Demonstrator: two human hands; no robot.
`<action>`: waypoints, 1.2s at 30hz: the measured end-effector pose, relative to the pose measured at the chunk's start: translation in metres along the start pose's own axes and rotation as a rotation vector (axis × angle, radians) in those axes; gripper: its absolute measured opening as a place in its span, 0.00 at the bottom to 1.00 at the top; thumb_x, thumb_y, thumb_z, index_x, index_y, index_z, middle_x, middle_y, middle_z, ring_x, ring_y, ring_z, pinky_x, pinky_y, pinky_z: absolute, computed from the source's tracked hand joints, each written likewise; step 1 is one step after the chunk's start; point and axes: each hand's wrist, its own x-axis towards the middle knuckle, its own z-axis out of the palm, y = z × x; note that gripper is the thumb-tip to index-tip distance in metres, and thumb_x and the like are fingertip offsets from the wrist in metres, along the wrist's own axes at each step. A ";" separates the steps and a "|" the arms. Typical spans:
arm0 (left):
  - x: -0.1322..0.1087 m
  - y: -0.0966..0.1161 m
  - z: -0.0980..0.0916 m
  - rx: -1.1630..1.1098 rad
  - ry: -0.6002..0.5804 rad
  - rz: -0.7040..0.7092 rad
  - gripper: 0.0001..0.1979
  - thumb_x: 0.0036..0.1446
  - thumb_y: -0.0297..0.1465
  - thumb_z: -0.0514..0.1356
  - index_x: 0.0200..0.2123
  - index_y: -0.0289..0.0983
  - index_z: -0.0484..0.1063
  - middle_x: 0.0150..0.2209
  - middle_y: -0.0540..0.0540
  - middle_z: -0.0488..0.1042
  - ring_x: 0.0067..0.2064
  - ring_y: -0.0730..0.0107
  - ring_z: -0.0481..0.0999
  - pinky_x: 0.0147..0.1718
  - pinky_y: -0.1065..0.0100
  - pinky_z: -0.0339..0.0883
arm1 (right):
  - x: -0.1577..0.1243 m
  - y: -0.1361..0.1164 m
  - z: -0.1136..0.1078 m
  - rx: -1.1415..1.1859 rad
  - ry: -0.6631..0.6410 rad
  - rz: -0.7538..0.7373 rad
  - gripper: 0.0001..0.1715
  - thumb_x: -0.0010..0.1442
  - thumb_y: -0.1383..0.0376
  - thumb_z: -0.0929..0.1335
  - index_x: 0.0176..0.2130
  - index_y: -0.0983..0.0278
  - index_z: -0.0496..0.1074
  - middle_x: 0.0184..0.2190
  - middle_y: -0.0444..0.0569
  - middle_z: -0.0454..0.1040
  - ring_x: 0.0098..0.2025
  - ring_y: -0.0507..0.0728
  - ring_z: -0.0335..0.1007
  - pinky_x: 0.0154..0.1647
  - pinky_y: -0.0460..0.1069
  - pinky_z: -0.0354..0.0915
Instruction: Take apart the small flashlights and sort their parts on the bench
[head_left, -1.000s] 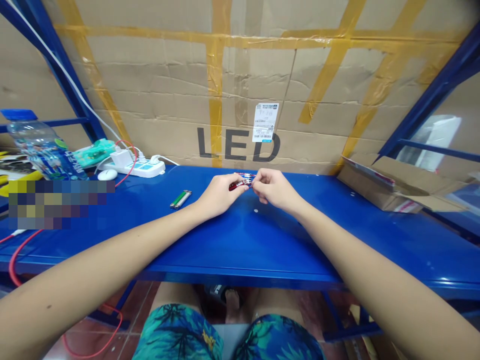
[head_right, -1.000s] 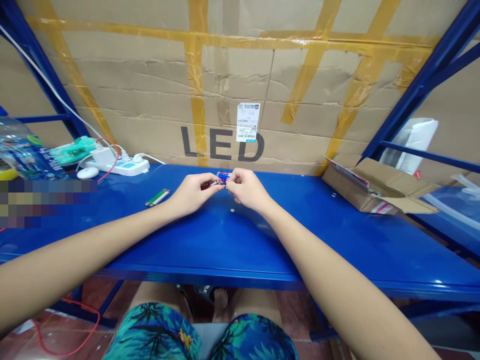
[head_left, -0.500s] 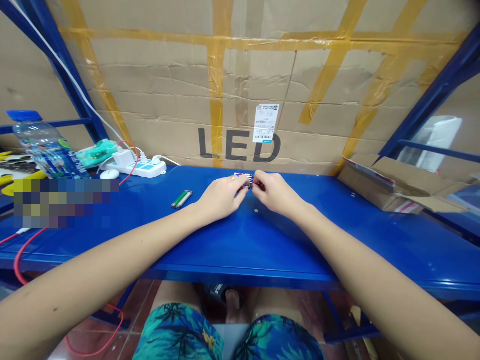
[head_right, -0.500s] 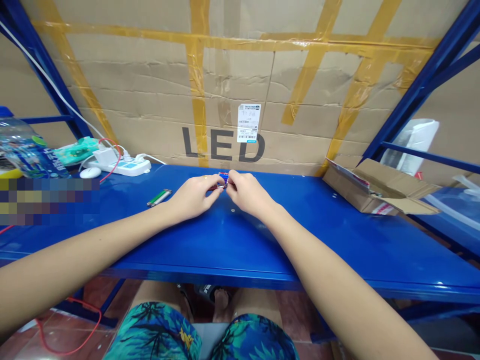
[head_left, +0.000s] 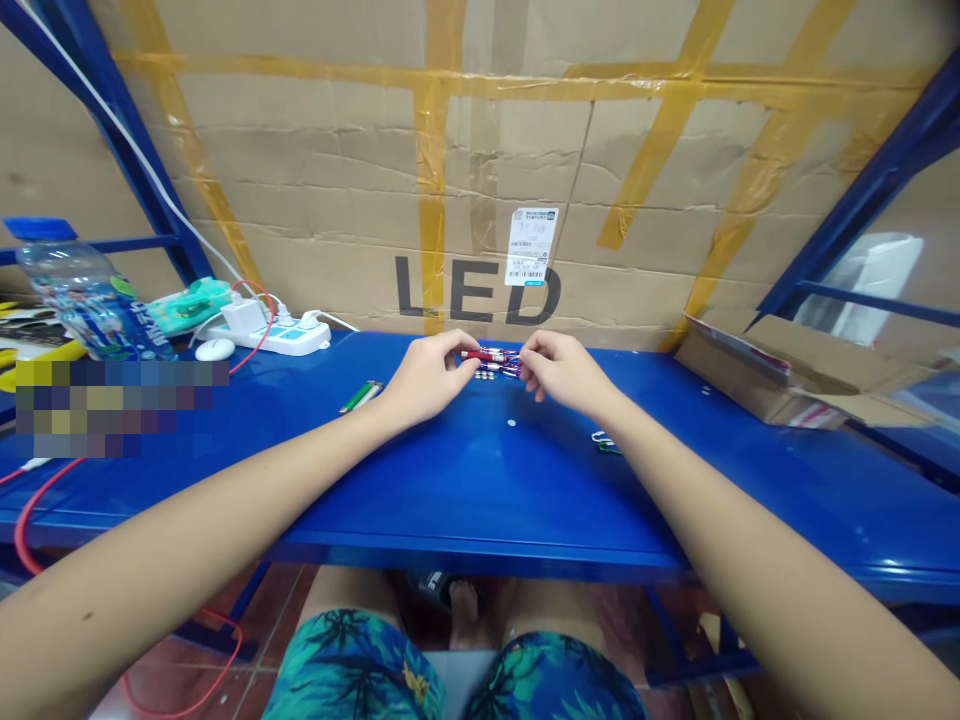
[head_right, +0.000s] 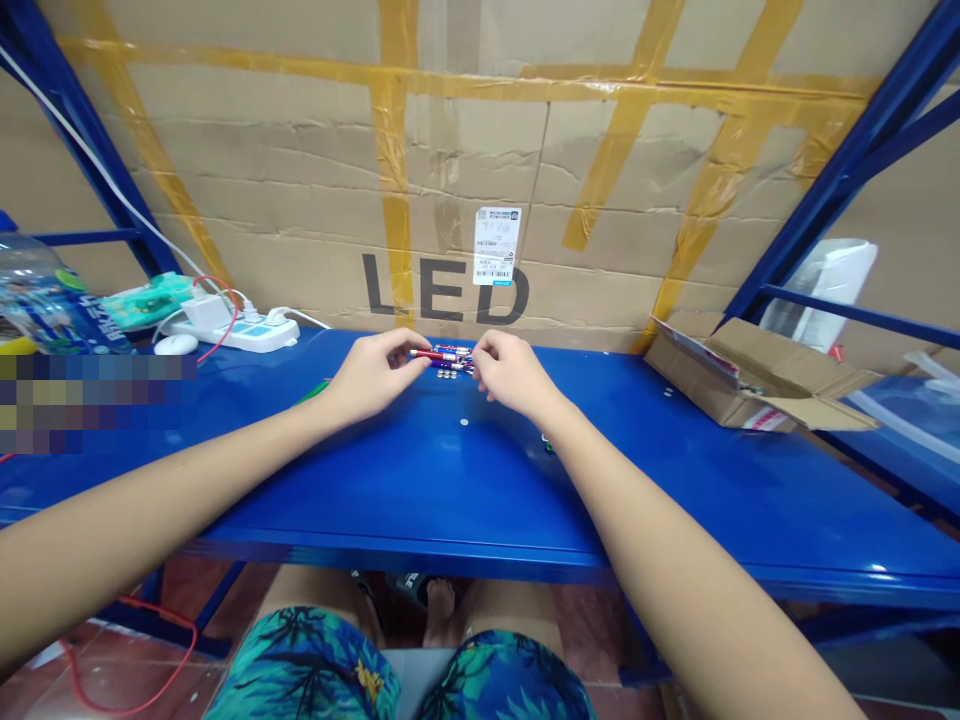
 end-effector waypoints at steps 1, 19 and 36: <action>0.001 -0.001 -0.001 -0.034 0.019 -0.016 0.07 0.58 0.31 0.61 0.40 0.37 0.76 0.30 0.49 0.77 0.31 0.69 0.74 0.34 0.67 0.66 | 0.002 0.001 -0.002 0.068 -0.027 0.049 0.07 0.63 0.68 0.62 0.31 0.63 0.64 0.24 0.47 0.73 0.22 0.53 0.69 0.23 0.48 0.64; -0.003 0.010 -0.001 -0.286 -0.110 0.075 0.07 0.58 0.31 0.62 0.38 0.38 0.78 0.40 0.46 0.80 0.39 0.66 0.76 0.39 0.65 0.68 | -0.009 -0.011 -0.003 0.304 -0.361 -0.040 0.11 0.58 0.62 0.68 0.34 0.66 0.79 0.30 0.49 0.79 0.36 0.56 0.76 0.46 0.53 0.69; 0.005 -0.006 0.001 -0.986 -0.243 -0.271 0.29 0.63 0.53 0.50 0.48 0.35 0.74 0.49 0.36 0.78 0.51 0.55 0.77 0.47 0.57 0.71 | -0.016 -0.017 0.004 0.071 -0.381 -0.139 0.13 0.63 0.63 0.61 0.32 0.65 0.71 0.14 0.37 0.62 0.16 0.50 0.61 0.24 0.47 0.61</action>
